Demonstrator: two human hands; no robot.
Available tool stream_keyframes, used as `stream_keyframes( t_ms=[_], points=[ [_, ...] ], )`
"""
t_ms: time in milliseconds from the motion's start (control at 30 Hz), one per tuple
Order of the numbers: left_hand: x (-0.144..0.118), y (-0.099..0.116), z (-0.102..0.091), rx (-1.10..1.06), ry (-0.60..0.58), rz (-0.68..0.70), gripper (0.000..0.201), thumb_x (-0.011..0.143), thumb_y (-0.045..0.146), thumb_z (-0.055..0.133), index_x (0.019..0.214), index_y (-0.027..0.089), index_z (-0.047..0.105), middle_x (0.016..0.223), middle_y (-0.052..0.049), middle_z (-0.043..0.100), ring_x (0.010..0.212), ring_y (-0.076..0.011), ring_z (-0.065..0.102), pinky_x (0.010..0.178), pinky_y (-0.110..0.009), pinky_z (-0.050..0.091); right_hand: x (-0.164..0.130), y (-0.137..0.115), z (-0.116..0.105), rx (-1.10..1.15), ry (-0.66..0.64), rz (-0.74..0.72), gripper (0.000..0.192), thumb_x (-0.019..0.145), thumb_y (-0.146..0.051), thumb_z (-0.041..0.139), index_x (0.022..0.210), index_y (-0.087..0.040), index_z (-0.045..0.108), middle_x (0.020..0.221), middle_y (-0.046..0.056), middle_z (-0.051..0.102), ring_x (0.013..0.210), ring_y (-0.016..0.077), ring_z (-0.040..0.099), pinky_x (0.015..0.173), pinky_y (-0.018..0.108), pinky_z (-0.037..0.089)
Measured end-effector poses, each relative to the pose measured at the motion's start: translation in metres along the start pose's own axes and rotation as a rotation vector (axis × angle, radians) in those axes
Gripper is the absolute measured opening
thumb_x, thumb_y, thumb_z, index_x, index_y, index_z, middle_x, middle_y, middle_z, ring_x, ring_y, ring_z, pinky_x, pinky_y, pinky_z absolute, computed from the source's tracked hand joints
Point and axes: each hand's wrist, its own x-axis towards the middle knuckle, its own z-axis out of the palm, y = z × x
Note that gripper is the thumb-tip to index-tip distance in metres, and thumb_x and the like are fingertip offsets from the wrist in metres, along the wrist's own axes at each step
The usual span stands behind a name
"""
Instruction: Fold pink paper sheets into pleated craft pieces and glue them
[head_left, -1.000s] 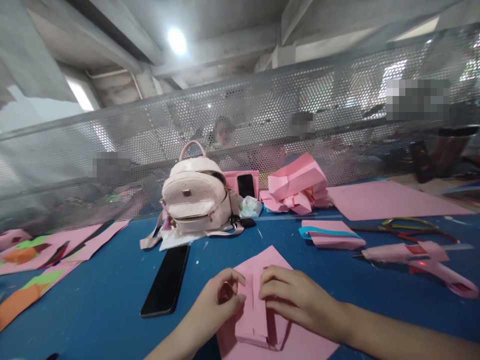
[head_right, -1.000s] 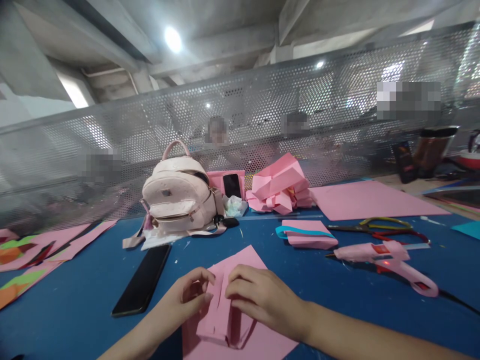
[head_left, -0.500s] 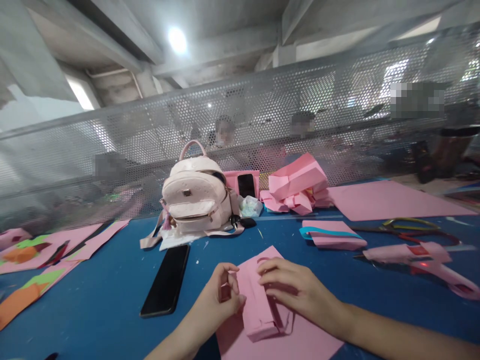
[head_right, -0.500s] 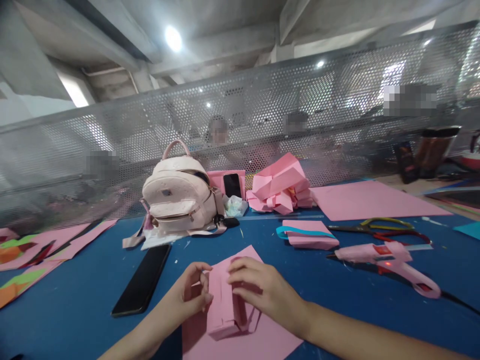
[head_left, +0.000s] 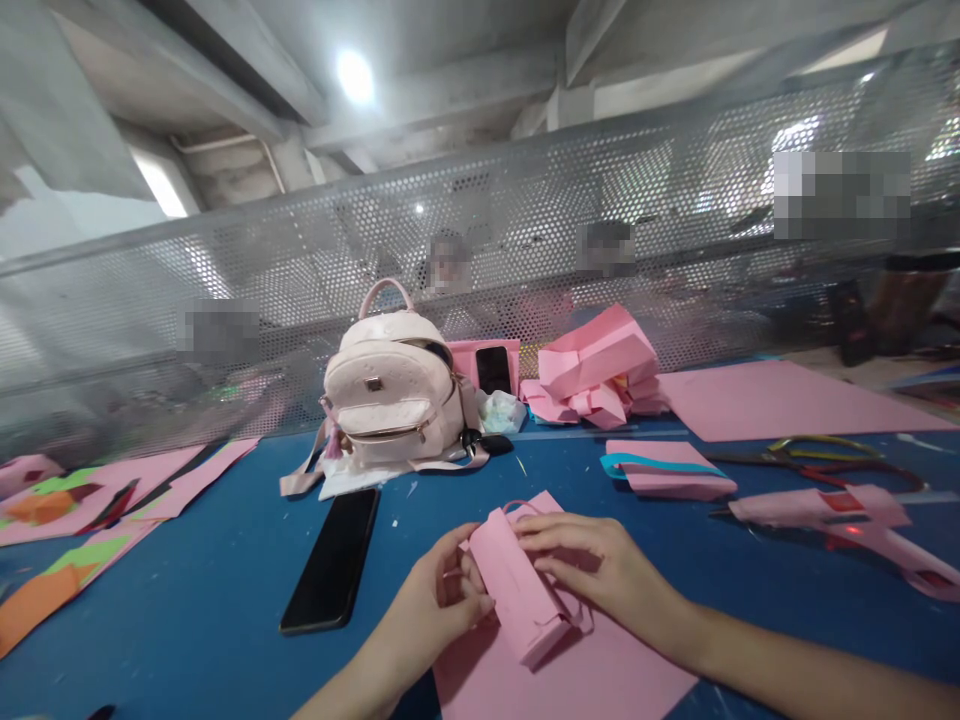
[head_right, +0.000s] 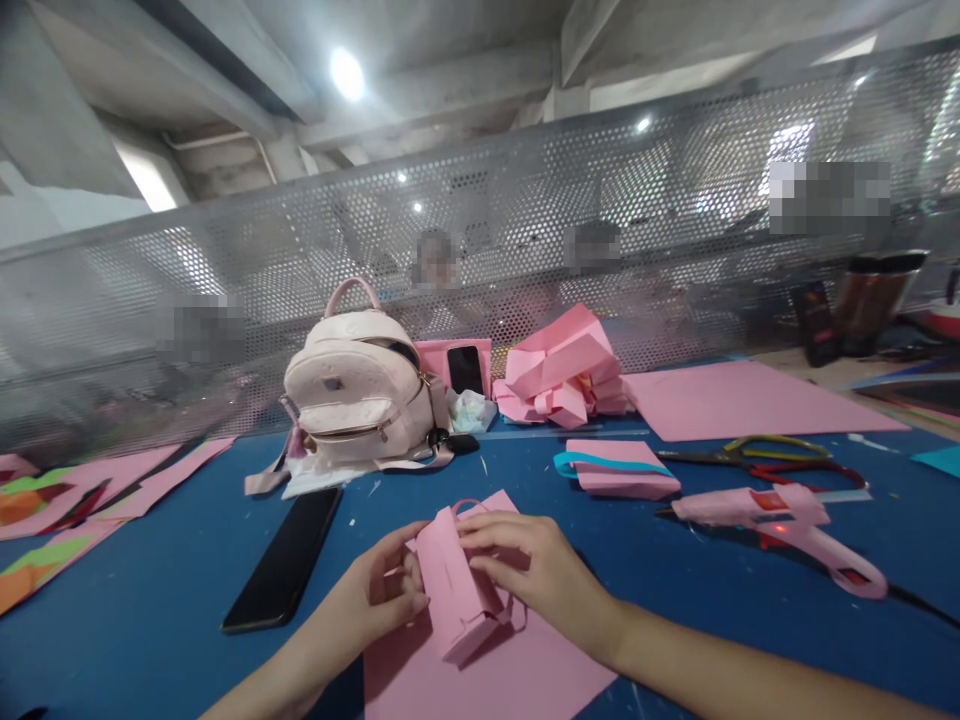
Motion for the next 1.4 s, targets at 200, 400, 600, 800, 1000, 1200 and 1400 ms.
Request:
stream_keyframes(
  t_ms=[200, 400, 600, 800, 1000, 1200, 1400],
  points=[
    [0.000, 0.001, 0.000, -0.008, -0.027, 0.008, 0.066, 0.069, 0.024, 0.078, 0.129, 0.017, 0.051, 0.080, 0.003, 0.052, 0.065, -0.0090, 0.051, 0.066, -0.025, 0.042, 0.000, -0.002, -0.001, 0.023, -0.003, 0.014, 0.018, 0.091, -0.035, 0.063, 0.100, -0.026, 0.075, 0.109, 0.005, 0.074, 0.107, 0.0206, 0.066, 0.097, 0.035, 0.051],
    [-0.002, 0.007, 0.003, 0.031, -0.052, 0.021, 0.059, 0.075, 0.030, 0.076, 0.128, 0.017, 0.052, 0.078, 0.003, 0.052, 0.066, -0.0104, 0.054, 0.066, -0.025, 0.044, -0.001, -0.005, -0.001, 0.003, -0.031, -0.033, 0.020, 0.093, -0.035, 0.060, 0.104, -0.025, 0.073, 0.109, 0.005, 0.073, 0.107, 0.0210, 0.065, 0.097, 0.036, 0.050],
    [-0.001, 0.013, 0.002, 0.196, -0.015, 0.017, 0.042, 0.083, 0.043, 0.066, 0.112, 0.014, 0.058, 0.061, 0.006, 0.048, 0.053, -0.0113, 0.052, 0.058, -0.026, 0.041, -0.003, -0.003, 0.002, -0.101, -0.099, -0.103, 0.023, 0.097, -0.031, 0.054, 0.114, -0.026, 0.068, 0.119, 0.007, 0.067, 0.115, 0.0198, 0.059, 0.098, 0.035, 0.048],
    [-0.002, 0.018, -0.002, 0.410, 0.049, 0.080, 0.019, 0.080, 0.026, 0.066, 0.095, 0.015, 0.063, 0.082, -0.001, 0.055, 0.069, -0.0125, 0.052, 0.065, -0.025, 0.041, -0.003, -0.002, 0.004, -0.109, -0.175, -0.183, 0.021, 0.097, -0.027, 0.053, 0.113, -0.024, 0.067, 0.120, 0.008, 0.066, 0.112, 0.0173, 0.059, 0.095, 0.032, 0.047],
    [-0.005, 0.024, -0.001, 0.209, -0.039, -0.060, 0.034, 0.078, 0.035, 0.070, 0.104, 0.016, 0.059, 0.095, -0.006, 0.061, 0.071, -0.0153, 0.060, 0.063, -0.030, 0.050, -0.003, -0.003, 0.002, -0.091, -0.169, -0.117, 0.020, 0.095, -0.032, 0.058, 0.112, -0.027, 0.068, 0.125, 0.007, 0.064, 0.115, 0.0188, 0.058, 0.097, 0.036, 0.046],
    [-0.006, 0.029, -0.002, -0.211, -0.073, -0.253, 0.049, 0.067, 0.027, 0.084, 0.108, 0.013, 0.061, 0.094, -0.007, 0.063, 0.084, -0.0178, 0.064, 0.084, -0.035, 0.050, 0.002, -0.003, 0.001, -0.031, -0.102, 0.009, 0.022, 0.092, -0.038, 0.060, 0.108, -0.028, 0.071, 0.118, 0.004, 0.070, 0.111, 0.0202, 0.062, 0.097, 0.037, 0.047],
    [-0.011, 0.029, 0.007, -0.493, -0.144, -0.228, 0.053, 0.061, 0.012, 0.088, 0.106, 0.012, 0.060, 0.095, -0.010, 0.067, 0.090, -0.0198, 0.068, 0.089, -0.032, 0.046, 0.005, -0.001, 0.001, 0.085, -0.039, 0.071, 0.022, 0.091, -0.038, 0.061, 0.103, -0.025, 0.074, 0.110, 0.006, 0.074, 0.103, 0.0219, 0.066, 0.092, 0.036, 0.050]
  ],
)
